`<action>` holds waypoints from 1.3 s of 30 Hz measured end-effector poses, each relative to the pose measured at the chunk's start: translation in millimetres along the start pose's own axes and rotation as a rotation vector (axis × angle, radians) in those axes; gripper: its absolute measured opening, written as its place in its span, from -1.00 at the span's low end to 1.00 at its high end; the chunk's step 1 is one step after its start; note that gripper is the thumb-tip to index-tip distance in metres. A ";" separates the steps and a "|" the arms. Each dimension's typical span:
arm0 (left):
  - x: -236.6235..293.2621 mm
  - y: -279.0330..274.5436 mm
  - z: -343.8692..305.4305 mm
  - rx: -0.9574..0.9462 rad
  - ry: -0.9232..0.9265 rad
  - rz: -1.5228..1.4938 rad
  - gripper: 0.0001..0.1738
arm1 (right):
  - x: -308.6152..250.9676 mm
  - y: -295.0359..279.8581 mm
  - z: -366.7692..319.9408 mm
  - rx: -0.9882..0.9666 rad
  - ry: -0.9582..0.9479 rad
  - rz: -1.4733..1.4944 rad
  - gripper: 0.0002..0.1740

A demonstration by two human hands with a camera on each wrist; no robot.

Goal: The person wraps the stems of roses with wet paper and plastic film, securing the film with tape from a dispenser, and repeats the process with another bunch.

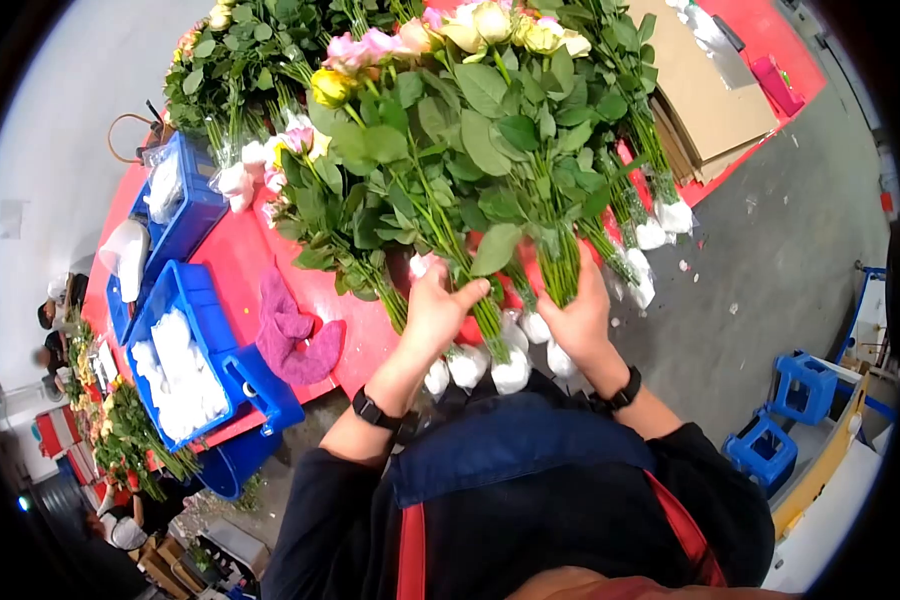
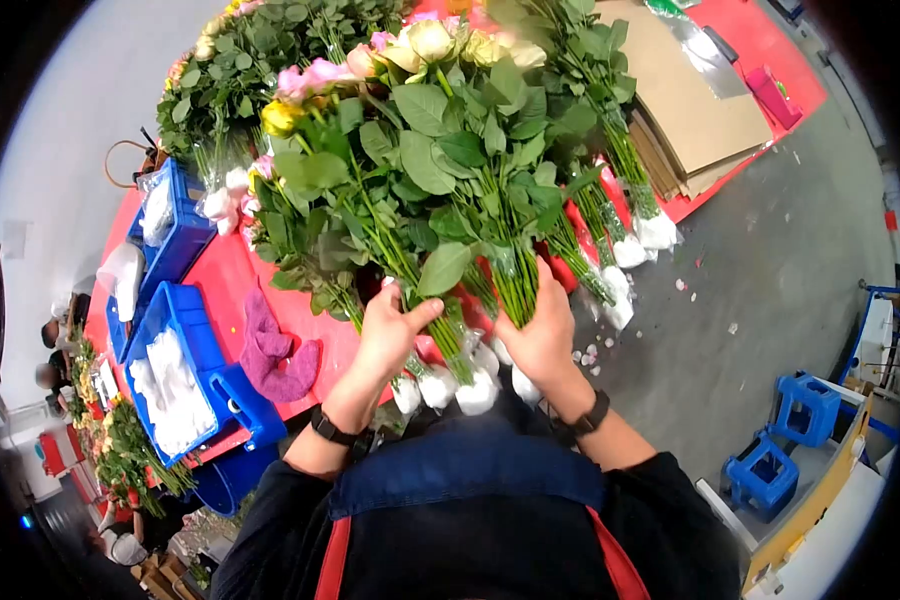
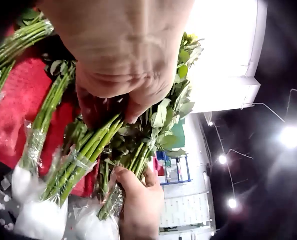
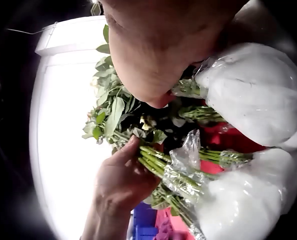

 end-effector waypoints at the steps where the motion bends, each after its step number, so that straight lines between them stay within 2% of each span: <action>1: 16.3 5.4 -5.5 -0.028 0.015 0.048 -0.62 | -7.1 -13.1 0.9 -0.015 0.007 -0.001 -0.12; 4: 60.4 28.9 -9.8 -0.127 0.020 0.067 -0.66 | -22.2 -49.5 14.2 0.012 -0.037 0.009 -0.10; 5: 78.0 37.3 -8.9 -0.143 0.079 0.059 -0.67 | -29.2 -61.5 23.9 0.013 -0.069 -0.030 -0.09; 6: 80.6 44.9 1.4 -0.103 0.148 -0.066 -0.65 | -26.1 -70.9 33.4 0.044 -0.144 -0.112 -0.08; 8: 77.0 67.0 29.4 -0.127 0.047 -0.057 -0.64 | -25.5 -86.1 66.2 0.130 -0.226 -0.173 -0.09; 9: 78.6 79.1 49.8 -0.104 0.125 -0.033 -0.66 | -19.1 -90.1 81.7 0.140 -0.258 -0.216 -0.09; 10: 94.4 92.3 61.5 -0.093 0.227 -0.229 -0.71 | -12.2 -94.1 96.8 0.150 -0.293 -0.259 -0.10; 11: 99.7 105.2 74.1 -0.110 0.156 -0.274 -0.76 | -0.7 -93.7 110.1 0.164 -0.303 -0.305 -0.12; 14: 67.7 132.8 128.4 -0.091 -0.032 -0.295 -0.74 | 36.5 -79.2 137.4 0.141 -0.284 -0.397 -0.08; 17: 25.4 135.9 167.4 -0.022 -0.100 0.082 -0.63 | 83.1 -45.4 146.3 0.032 -0.238 -0.525 -0.01; 18: 15.4 133.0 171.5 -0.031 -0.142 0.239 -0.57 | 83.4 -38.3 145.2 0.020 -0.262 -0.524 0.01; 19: 9.7 131.7 172.9 -0.013 -0.135 0.199 -0.49 | 83.2 -33.2 140.5 0.009 -0.285 -0.522 0.03; 20: 3.8 131.5 174.0 0.014 -0.141 0.139 -0.51 | 81.7 -28.8 136.2 -0.001 -0.308 -0.519 0.04; 22: 16.4 131.6 155.6 -0.065 -0.140 0.142 -0.49 | 81.5 -21.0 131.1 -0.026 -0.312 -0.567 0.06; 23: 19.6 127.2 147.6 -0.062 -0.129 0.222 -0.51 | 83.0 -19.7 130.6 -0.023 -0.297 -0.575 0.06; 24: 31.1 118.0 133.4 -0.068 -0.084 0.394 -0.55 | 84.1 -18.7 131.2 -0.023 -0.282 -0.583 0.06; 26: 42.4 104.2 113.0 0.024 0.270 0.466 -0.58 | 86.0 -18.3 132.1 -0.032 -0.271 -0.568 0.05; 28: 36.0 66.7 78.2 0.088 0.366 0.267 -0.63 | 72.7 -25.8 129.8 -0.015 -0.311 -0.730 0.02; 29: 30.6 39.9 56.0 0.092 0.314 0.174 -0.67 | 56.0 -35.7 126.3 0.044 -0.336 -0.728 -0.02; 30: 31.0 10.9 33.8 0.163 0.371 0.268 -0.69 | 34.1 -46.2 117.4 0.125 -0.369 -0.704 -0.18; 31: 24.8 -21.2 10.3 0.228 0.288 0.294 -0.72 | 17.0 -50.2 108.4 0.143 -0.408 -0.600 -0.32; 32: -6.8 -53.3 -3.6 0.340 0.311 0.345 -0.78 | 1.3 -51.5 98.3 0.165 -0.449 -0.489 -0.46; 33: -33.3 -82.6 -22.9 0.383 0.206 0.238 -0.76 | -9.8 -41.7 86.7 0.100 -0.461 -0.393 -0.59; 35: -69.8 -132.5 -69.0 0.516 0.128 0.265 -0.81 | -28.3 -13.4 59.9 -0.038 -0.449 -0.178 -0.85; 36: -66.9 -148.6 -94.6 0.520 0.056 0.361 -0.81 | -34.3 11.6 44.7 -0.219 -0.346 -0.040 -0.90; 37: -77.7 -163.3 -120.7 0.572 0.027 0.333 -0.80 | -48.3 30.2 25.1 -0.259 -0.360 -0.021 -0.90; 38: -92.0 -181.8 -148.8 0.643 -0.001 0.311 -0.78 | -51.7 55.0 4.6 -0.410 -0.312 -0.051 -0.88; 39: -108.0 -199.0 -172.5 0.660 -0.064 0.377 -0.77 | -66.4 77.5 -15.8 -0.541 -0.350 -0.050 -0.86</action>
Point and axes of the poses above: each hand's wrist, its own z-axis towards the middle knuckle, its own y-axis out of the palm, x = y × z, the point moved 10 cm from there along z, towards the middle knuckle, and after that the axes turned 2 degrees about x, right-handed, at the moved point
